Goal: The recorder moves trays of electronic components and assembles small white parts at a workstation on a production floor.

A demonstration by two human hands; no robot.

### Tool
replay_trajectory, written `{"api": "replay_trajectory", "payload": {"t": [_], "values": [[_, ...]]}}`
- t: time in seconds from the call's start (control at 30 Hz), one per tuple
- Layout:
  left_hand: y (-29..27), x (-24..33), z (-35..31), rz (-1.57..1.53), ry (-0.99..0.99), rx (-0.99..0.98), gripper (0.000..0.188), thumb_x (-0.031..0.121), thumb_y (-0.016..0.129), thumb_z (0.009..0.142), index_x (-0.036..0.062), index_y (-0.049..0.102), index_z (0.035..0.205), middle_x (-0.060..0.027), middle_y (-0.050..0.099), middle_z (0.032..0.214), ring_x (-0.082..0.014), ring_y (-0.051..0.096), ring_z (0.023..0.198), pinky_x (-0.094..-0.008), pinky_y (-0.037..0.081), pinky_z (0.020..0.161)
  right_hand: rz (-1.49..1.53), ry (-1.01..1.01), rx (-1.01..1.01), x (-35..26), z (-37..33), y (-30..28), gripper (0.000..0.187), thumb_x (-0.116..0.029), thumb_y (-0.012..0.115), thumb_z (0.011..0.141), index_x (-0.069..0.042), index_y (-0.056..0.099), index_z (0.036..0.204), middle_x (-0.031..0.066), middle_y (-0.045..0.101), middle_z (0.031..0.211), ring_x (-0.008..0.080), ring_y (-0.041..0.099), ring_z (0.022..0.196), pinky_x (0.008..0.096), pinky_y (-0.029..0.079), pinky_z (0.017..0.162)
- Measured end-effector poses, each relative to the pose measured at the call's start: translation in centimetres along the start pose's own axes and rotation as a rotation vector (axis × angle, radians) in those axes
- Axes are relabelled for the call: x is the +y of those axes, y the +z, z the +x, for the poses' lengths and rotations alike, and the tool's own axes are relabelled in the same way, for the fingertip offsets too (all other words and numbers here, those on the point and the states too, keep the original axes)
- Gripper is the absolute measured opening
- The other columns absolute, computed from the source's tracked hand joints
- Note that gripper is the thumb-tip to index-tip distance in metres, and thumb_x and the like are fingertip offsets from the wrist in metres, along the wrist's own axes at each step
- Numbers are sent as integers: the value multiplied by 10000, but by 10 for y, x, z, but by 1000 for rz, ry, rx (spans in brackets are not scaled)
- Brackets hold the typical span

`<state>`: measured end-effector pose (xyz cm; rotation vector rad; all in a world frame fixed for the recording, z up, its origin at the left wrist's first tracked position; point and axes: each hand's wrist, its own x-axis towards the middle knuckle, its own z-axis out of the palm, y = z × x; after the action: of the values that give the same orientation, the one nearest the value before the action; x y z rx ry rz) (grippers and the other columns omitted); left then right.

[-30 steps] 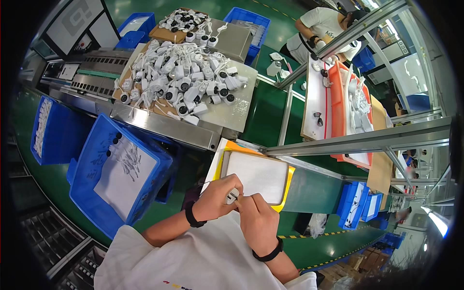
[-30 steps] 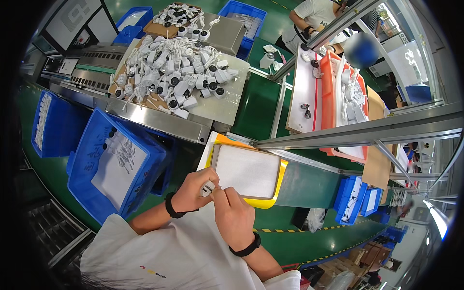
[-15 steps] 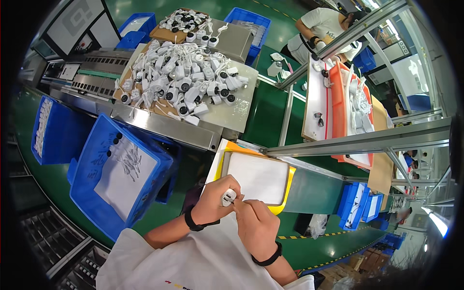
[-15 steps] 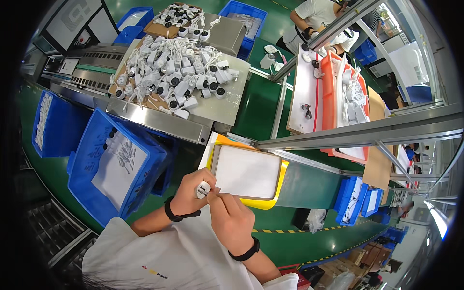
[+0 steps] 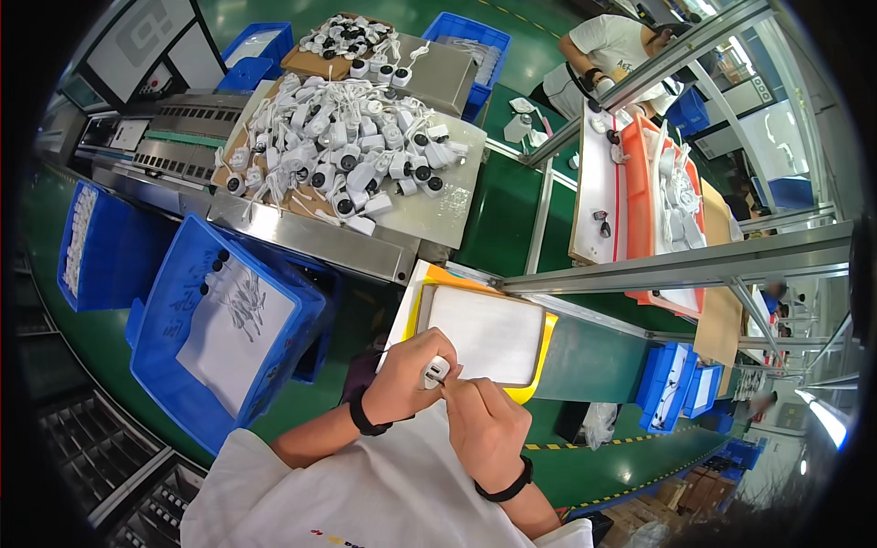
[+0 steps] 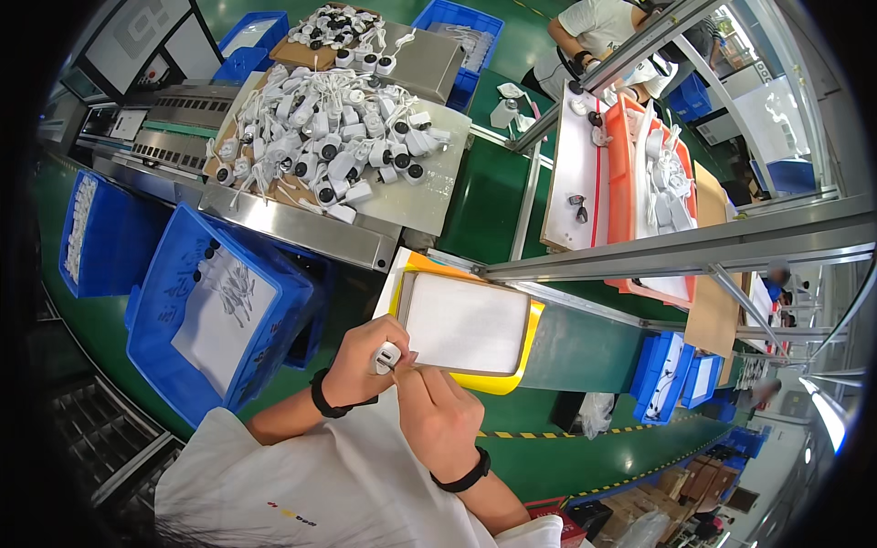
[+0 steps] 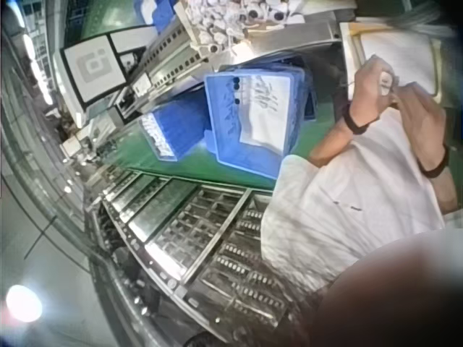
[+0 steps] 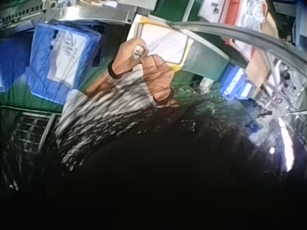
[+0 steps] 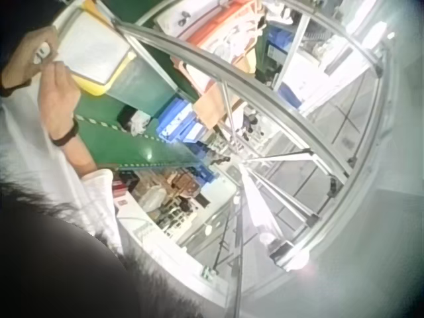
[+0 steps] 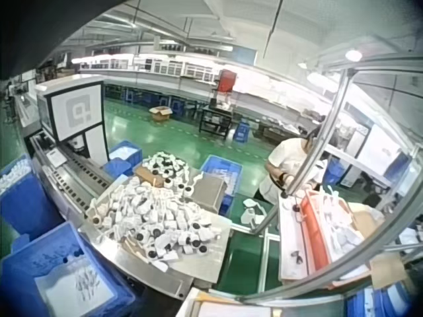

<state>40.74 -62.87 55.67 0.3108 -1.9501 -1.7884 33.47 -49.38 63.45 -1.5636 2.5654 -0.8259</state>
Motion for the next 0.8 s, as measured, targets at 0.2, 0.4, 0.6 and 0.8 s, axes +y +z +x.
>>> {"api": "replay_trajectory", "payload": {"t": [0.2,0.4,0.6,0.8], "values": [[0,2,1,24,6,-7,238,-30,781,846,62,574,920,-89,625,881,-249,626,774,-326,502,711,-17,-24,8,1,0,0,192,10,771,794,-50,711,965,53,612,777,222,612,624,342,471,525],[-1,1,-2,5,-1,-34,232,-37,766,855,60,568,926,-95,624,890,-257,627,775,-328,503,714,-104,-86,-46,0,-3,-2,180,30,742,799,-39,701,960,48,612,784,200,620,636,327,471,515],[0,5,-4,-20,-4,-57,237,-54,749,858,58,553,931,-94,612,887,-259,622,772,-331,503,711,-111,-120,-63,1,-6,-1,169,48,721,804,-30,690,950,49,603,788,191,617,636,318,469,508],[3,1,-5,11,-8,-46,245,-57,747,857,60,544,927,-93,605,884,-256,620,771,-333,504,712,-106,-123,-55,1,-5,1,147,45,720,807,-30,665,921,51,578,773,193,606,625,321,462,500]]}}
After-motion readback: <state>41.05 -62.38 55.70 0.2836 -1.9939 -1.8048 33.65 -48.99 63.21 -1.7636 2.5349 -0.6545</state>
